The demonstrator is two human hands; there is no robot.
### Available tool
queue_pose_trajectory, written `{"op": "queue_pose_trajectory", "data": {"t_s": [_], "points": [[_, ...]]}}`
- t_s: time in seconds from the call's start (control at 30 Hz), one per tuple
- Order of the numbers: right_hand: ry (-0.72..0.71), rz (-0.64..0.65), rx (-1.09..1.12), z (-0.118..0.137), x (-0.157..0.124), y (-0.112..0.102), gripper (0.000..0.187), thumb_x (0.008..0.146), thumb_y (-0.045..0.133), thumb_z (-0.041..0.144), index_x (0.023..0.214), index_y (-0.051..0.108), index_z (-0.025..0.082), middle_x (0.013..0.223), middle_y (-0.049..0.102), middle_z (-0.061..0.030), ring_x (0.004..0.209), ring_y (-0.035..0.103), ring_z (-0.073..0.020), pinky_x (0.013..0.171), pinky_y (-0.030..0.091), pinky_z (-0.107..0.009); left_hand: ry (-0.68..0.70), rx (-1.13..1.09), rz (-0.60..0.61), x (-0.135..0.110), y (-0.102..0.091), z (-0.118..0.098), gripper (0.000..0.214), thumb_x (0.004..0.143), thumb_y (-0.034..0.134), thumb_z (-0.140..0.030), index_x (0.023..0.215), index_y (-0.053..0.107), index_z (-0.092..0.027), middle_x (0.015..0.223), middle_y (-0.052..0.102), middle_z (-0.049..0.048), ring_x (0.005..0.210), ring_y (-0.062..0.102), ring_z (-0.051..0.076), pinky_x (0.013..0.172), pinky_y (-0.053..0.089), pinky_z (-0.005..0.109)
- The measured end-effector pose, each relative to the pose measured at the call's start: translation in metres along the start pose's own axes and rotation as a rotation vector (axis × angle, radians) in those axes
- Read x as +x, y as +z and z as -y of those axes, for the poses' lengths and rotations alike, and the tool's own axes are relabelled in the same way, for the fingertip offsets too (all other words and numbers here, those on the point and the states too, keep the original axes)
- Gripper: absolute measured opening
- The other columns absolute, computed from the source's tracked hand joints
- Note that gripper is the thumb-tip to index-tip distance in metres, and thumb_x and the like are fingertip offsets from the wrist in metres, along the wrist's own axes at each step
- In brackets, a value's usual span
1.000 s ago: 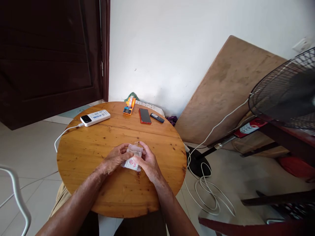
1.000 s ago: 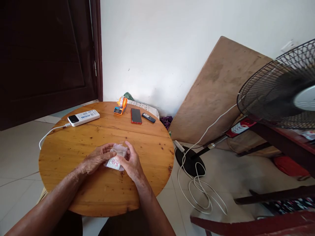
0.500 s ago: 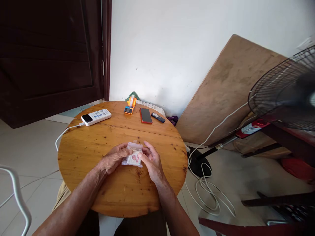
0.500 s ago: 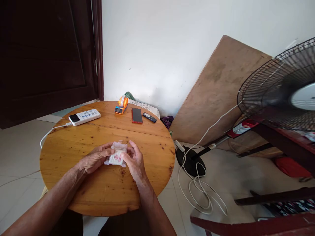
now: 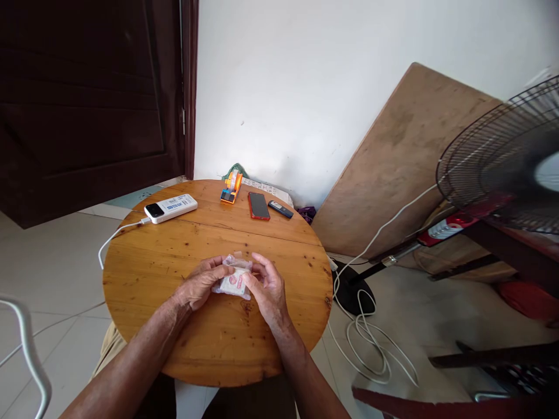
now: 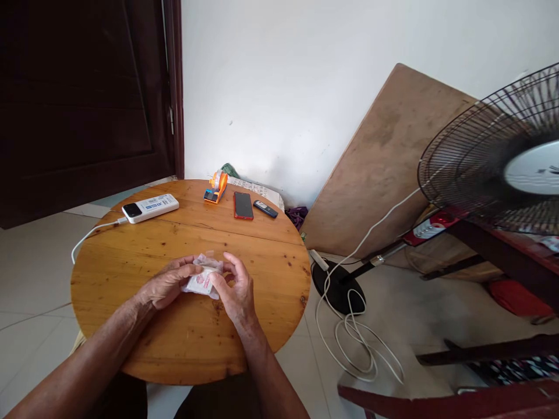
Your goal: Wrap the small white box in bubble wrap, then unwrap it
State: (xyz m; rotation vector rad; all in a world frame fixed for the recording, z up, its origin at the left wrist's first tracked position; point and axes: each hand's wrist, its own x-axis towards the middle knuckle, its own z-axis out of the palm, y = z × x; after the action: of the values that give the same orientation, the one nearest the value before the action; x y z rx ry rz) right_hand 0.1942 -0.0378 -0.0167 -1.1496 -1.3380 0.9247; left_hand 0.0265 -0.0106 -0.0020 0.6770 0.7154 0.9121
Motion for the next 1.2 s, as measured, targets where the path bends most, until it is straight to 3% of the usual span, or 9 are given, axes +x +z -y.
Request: {"op": "queue_pose_trajectory", "data": {"t_s": [0.2, 0.4, 0.57, 0.83, 0.93, 1.03, 1.2], "points": [[-0.09, -0.045, -0.17, 0.006, -0.004, 0.002, 0.044, 0.077, 0.066, 0.028, 0.12, 0.061, 0.021, 0.098, 0.072, -0.006, 0.084, 0.067, -0.0185, 0.074, 0.053, -0.03, -0.053, -0.041, 0.011, 0.0, -0.001, -0.001, 0.04, 0.051, 0.085, -0.023, 0.087, 0.072, -0.013, 0.078, 0.073, 0.0047, 0.065, 0.063, 0.016, 0.068, 0.048, 0.028], [-0.047, -0.042, -0.071, 0.0, -0.004, 0.004, 0.042, 0.079, 0.065, 0.029, 0.119, 0.06, 0.02, 0.098, 0.072, -0.0064, 0.079, 0.067, -0.0177, 0.07, 0.055, -0.029, -0.041, -0.036, 0.006, -0.002, 0.001, -0.001, 0.04, 0.052, 0.087, -0.026, 0.087, 0.071, -0.013, 0.077, 0.073, 0.0044, 0.066, 0.064, 0.016, 0.069, 0.048, 0.029], [-0.034, -0.049, -0.06, 0.0, -0.004, 0.003, 0.039, 0.08, 0.065, 0.031, 0.118, 0.061, 0.02, 0.097, 0.072, -0.0061, 0.081, 0.068, -0.0185, 0.072, 0.056, -0.03, -0.053, -0.051, 0.067, -0.004, 0.003, -0.002, 0.044, 0.055, 0.088, -0.023, 0.095, 0.07, -0.014, 0.088, 0.074, 0.0062, 0.076, 0.067, 0.019, 0.076, 0.05, 0.032], [-0.352, -0.034, -0.5, 0.008, -0.012, 0.001, 0.041, 0.086, 0.057, 0.026, 0.126, 0.061, 0.023, 0.111, 0.07, -0.0108, 0.101, 0.063, -0.0279, 0.094, 0.047, -0.045, -0.026, 0.006, 0.032, -0.001, -0.001, 0.001, 0.039, 0.055, 0.085, -0.022, 0.09, 0.07, -0.013, 0.079, 0.071, 0.0024, 0.064, 0.061, 0.013, 0.066, 0.046, 0.026], [-0.277, -0.057, -0.42, 0.01, -0.012, 0.0, 0.042, 0.089, 0.055, 0.031, 0.13, 0.057, 0.022, 0.111, 0.068, -0.0102, 0.101, 0.062, -0.0266, 0.092, 0.047, -0.043, -0.033, 0.023, 0.077, -0.003, 0.0, -0.001, 0.04, 0.058, 0.083, -0.024, 0.094, 0.069, -0.013, 0.081, 0.071, 0.0033, 0.065, 0.061, 0.013, 0.065, 0.045, 0.025], [-0.089, -0.072, -0.181, 0.01, -0.007, -0.003, 0.04, 0.091, 0.054, 0.039, 0.127, 0.056, 0.022, 0.094, 0.07, -0.0056, 0.085, 0.065, -0.0216, 0.078, 0.051, -0.035, -0.049, 0.03, 0.109, -0.006, 0.002, -0.003, 0.047, 0.056, 0.083, -0.023, 0.099, 0.067, -0.014, 0.085, 0.07, 0.0033, 0.067, 0.061, 0.013, 0.065, 0.045, 0.025], [0.043, -0.005, 0.057, 0.008, 0.0, -0.003, 0.037, 0.083, 0.066, 0.04, 0.113, 0.06, 0.02, 0.083, 0.069, -0.0021, 0.078, 0.065, -0.019, 0.074, 0.052, -0.031, -0.036, 0.125, 0.146, -0.008, 0.005, -0.001, 0.058, 0.054, 0.083, -0.021, 0.108, 0.061, -0.016, 0.091, 0.068, 0.0036, 0.073, 0.061, 0.015, 0.067, 0.045, 0.026]]}}
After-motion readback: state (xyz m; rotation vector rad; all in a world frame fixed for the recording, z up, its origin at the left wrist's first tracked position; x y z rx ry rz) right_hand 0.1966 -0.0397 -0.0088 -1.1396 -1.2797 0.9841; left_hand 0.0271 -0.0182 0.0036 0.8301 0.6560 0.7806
